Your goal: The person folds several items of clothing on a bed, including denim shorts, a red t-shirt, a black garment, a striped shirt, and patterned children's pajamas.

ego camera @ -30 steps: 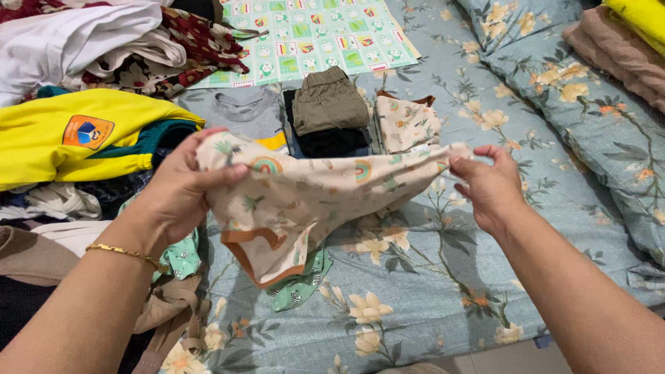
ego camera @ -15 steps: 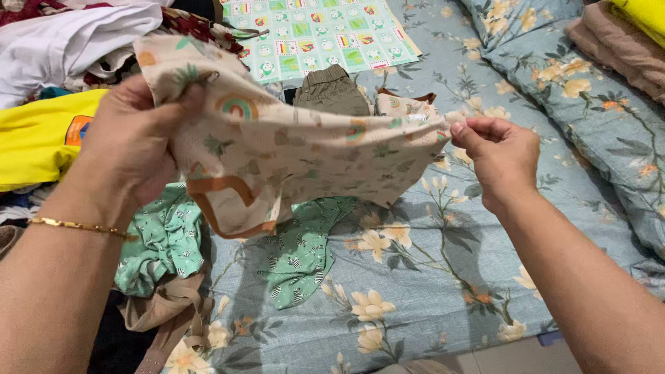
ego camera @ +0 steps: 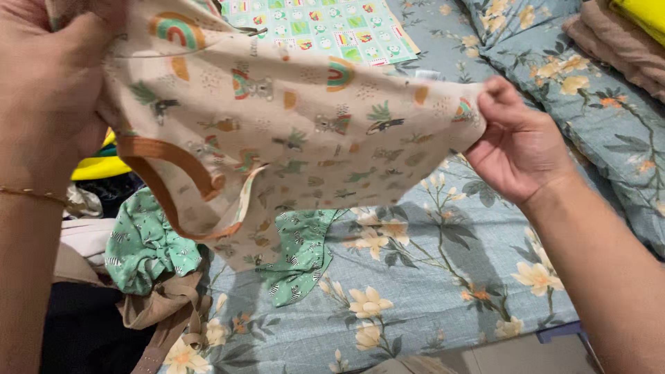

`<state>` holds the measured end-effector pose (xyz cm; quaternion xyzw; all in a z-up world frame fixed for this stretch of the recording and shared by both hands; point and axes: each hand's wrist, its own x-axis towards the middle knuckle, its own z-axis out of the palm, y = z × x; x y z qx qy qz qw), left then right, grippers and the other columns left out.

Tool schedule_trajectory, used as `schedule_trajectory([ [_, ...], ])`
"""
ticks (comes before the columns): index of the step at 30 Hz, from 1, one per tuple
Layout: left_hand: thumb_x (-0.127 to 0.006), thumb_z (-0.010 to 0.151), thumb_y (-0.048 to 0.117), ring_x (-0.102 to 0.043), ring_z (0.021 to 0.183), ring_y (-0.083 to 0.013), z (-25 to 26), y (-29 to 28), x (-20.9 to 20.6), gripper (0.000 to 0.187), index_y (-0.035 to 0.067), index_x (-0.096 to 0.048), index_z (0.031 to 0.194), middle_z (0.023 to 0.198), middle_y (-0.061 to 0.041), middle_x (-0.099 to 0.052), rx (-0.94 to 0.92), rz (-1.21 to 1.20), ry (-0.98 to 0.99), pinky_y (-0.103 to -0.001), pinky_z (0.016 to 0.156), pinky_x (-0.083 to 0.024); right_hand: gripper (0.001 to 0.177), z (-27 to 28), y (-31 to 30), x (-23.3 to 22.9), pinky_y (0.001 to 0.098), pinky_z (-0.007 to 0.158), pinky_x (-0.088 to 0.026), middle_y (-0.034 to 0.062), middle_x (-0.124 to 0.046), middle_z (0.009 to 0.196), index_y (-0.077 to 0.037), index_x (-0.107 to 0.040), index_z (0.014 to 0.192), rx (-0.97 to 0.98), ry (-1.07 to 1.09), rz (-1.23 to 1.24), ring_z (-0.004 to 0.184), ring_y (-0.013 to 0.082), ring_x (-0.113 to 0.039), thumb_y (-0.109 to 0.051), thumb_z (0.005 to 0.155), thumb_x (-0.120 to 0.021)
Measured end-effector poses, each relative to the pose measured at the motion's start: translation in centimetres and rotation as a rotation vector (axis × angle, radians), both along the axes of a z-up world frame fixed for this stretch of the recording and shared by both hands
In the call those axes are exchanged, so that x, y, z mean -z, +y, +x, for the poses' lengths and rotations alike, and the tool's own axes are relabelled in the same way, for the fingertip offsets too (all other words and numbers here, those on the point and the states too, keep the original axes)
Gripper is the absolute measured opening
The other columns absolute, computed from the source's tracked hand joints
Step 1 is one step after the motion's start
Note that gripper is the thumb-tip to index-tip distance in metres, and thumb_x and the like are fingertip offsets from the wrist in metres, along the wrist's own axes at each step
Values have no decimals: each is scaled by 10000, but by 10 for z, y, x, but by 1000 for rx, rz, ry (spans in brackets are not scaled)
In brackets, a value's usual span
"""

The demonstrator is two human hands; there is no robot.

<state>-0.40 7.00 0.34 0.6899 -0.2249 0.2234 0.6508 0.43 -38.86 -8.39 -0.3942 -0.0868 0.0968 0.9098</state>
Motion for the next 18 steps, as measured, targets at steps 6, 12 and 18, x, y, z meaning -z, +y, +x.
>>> schedule_trajectory([
  [6,-649,1095,76,-754,1087,-206,-7,7,-13,81,51,-701,1152,1168,-76,-727,104,95,53,-373,962,-633,422,-5,6,-26,377,958,-549,128,-737,1135,-70,-704,1225,-66,147,-106,993,220,-712,-17,815,-619],
  [12,-735,827,-31,-747,911,-230,-18,19,-18,260,16,-705,1081,1035,-124,-741,-99,482,264,-391,813,-646,127,5,1,-44,347,996,-549,14,-733,966,-122,-726,1081,199,-14,-600,964,150,-686,-106,958,-751],
  [18,-660,977,-62,-738,976,-173,9,31,26,143,9,-728,1080,1104,-119,-744,-90,227,96,-308,916,-636,217,21,-8,-55,286,772,-601,48,-772,952,-116,-772,1081,360,-234,-1404,840,128,-716,-87,866,-796],
])
